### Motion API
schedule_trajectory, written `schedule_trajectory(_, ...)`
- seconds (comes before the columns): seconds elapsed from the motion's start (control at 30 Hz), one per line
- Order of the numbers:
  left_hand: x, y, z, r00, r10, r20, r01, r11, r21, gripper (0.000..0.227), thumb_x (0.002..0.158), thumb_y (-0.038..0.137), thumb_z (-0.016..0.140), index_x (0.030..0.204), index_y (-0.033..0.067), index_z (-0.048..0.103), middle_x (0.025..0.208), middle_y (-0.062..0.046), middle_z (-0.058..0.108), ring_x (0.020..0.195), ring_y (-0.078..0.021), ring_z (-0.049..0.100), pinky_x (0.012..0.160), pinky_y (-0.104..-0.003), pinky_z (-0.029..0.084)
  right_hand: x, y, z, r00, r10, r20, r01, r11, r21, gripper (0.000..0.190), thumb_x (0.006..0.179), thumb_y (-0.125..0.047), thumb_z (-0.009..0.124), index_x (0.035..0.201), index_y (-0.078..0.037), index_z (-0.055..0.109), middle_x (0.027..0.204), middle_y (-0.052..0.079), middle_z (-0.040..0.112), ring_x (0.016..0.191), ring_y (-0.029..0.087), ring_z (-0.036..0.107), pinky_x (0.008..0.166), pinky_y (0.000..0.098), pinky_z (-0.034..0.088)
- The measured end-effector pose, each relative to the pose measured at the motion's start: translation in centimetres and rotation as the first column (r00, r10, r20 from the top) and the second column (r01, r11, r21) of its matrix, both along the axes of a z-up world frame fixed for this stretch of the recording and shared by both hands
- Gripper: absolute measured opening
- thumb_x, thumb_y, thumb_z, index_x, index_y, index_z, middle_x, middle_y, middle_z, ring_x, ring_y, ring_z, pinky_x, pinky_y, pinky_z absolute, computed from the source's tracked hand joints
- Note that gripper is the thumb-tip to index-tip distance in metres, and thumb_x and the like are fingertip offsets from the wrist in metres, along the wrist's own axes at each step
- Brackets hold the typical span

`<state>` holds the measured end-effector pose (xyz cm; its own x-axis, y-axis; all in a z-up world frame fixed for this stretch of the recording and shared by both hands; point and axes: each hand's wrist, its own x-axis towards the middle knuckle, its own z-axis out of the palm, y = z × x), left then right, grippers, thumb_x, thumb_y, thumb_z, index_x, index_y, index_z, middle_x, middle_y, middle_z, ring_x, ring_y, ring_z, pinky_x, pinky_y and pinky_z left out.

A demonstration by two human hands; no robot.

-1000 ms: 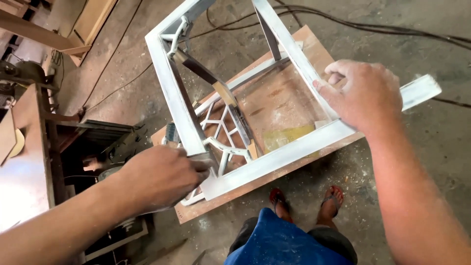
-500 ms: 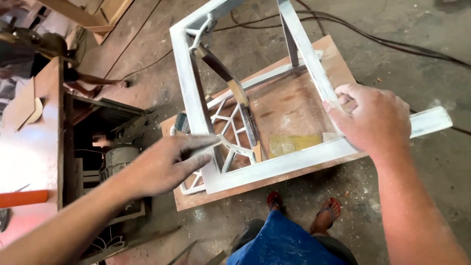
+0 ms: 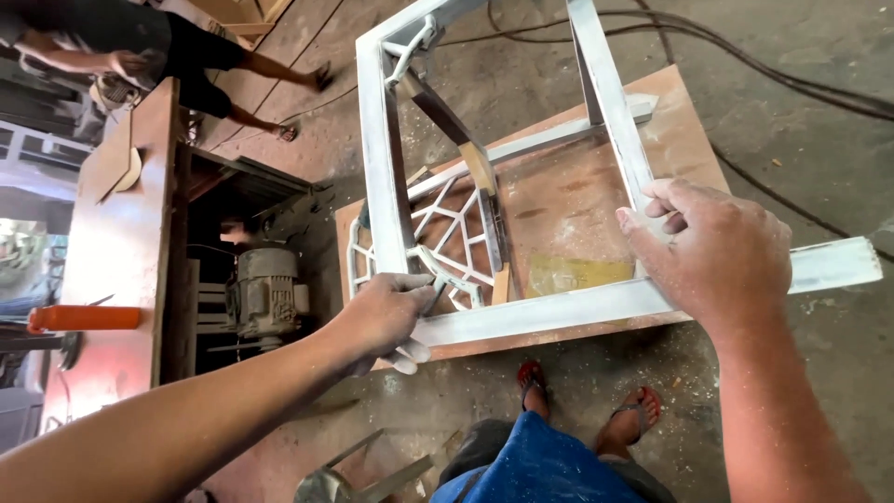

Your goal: Sanding a white-painted chair frame manually using sandpaper and a brush to prepare it for finishing.

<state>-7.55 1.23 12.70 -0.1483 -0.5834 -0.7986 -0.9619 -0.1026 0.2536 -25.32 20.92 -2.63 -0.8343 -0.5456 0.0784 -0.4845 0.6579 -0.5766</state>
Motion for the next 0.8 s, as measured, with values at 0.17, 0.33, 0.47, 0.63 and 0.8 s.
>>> schedule_trajectory(0.17, -0.8, 0.0, -1.2, 0.998, -0.023, 0.060, 0.023, 1.000, -0.003, 0.033, 0.106, 0.023, 0.045, 0.120, 0.0025, 0.065, 0.099, -0.015, 0.060, 0.050, -0.0256, 0.067, 0.037, -0.031, 0.055, 0.2, 0.1, -0.4, 1.000, 0.013, -0.002, -0.013, 0.999, -0.037, 0.030, 0.094, -0.051, 0.069, 0.107, -0.025, 0.076, 0.089, -0.009, 0.073, 0.085, 0.027, 0.070, 0.072, 0.0498, 0.051)
schedule_trajectory(0.33, -1.1, -0.9, -2.0, 0.997, -0.049, 0.065, 0.053, 0.997, -0.063, 0.024, 0.097, 0.018, 0.040, 0.075, 0.0102, 0.045, 0.084, -0.012, 0.046, 0.058, -0.0380, 0.076, 0.033, -0.030, 0.043, 0.4, 0.3, -1.0, 0.997, 0.004, -0.083, -0.008, 0.999, -0.048, 0.029, 0.094, -0.050, 0.071, 0.110, -0.027, 0.077, 0.088, -0.008, 0.075, 0.082, 0.033, 0.072, 0.066, 0.0516, 0.054)
schedule_trajectory(0.47, -1.2, -2.1, -4.0, 0.996, 0.040, 0.083, -0.035, 0.997, -0.065, 0.025, 0.108, 0.015, 0.046, 0.096, -0.0020, 0.059, 0.077, -0.013, 0.048, 0.046, -0.0274, 0.059, 0.028, -0.032, 0.042, 0.2, 0.2, -0.9, 0.998, 0.032, -0.062, -0.037, 0.995, -0.092, 0.029, 0.094, -0.049, 0.070, 0.103, -0.022, 0.074, 0.084, -0.006, 0.072, 0.079, 0.031, 0.070, 0.065, 0.0490, 0.052)
schedule_trajectory(0.63, -0.8, -2.0, -3.6, 0.997, 0.023, 0.074, -0.018, 0.997, -0.069, 0.023, 0.088, 0.007, 0.048, 0.065, 0.0082, 0.050, 0.065, -0.008, 0.037, 0.044, -0.0157, 0.035, 0.031, -0.030, 0.043, 0.4, 0.3, -1.2, 0.993, 0.058, -0.101, -0.068, 0.993, -0.093, 0.028, 0.095, -0.049, 0.068, 0.104, -0.023, 0.073, 0.081, -0.001, 0.072, 0.076, 0.037, 0.069, 0.064, 0.0497, 0.050)
schedule_trajectory(0.8, -0.5, -2.4, -2.0, 0.986, -0.127, 0.108, 0.136, 0.987, -0.082, 0.023, 0.094, 0.005, 0.046, 0.071, 0.0067, 0.051, 0.073, -0.009, 0.041, 0.051, -0.0177, 0.038, 0.034, -0.031, 0.037, 0.8, 0.3, -1.7, 0.976, -0.011, -0.216, -0.027, 0.984, -0.176, 0.024, 0.094, -0.046, 0.074, 0.102, -0.023, 0.076, 0.084, -0.002, 0.073, 0.077, 0.031, 0.070, 0.059, 0.0485, 0.049)
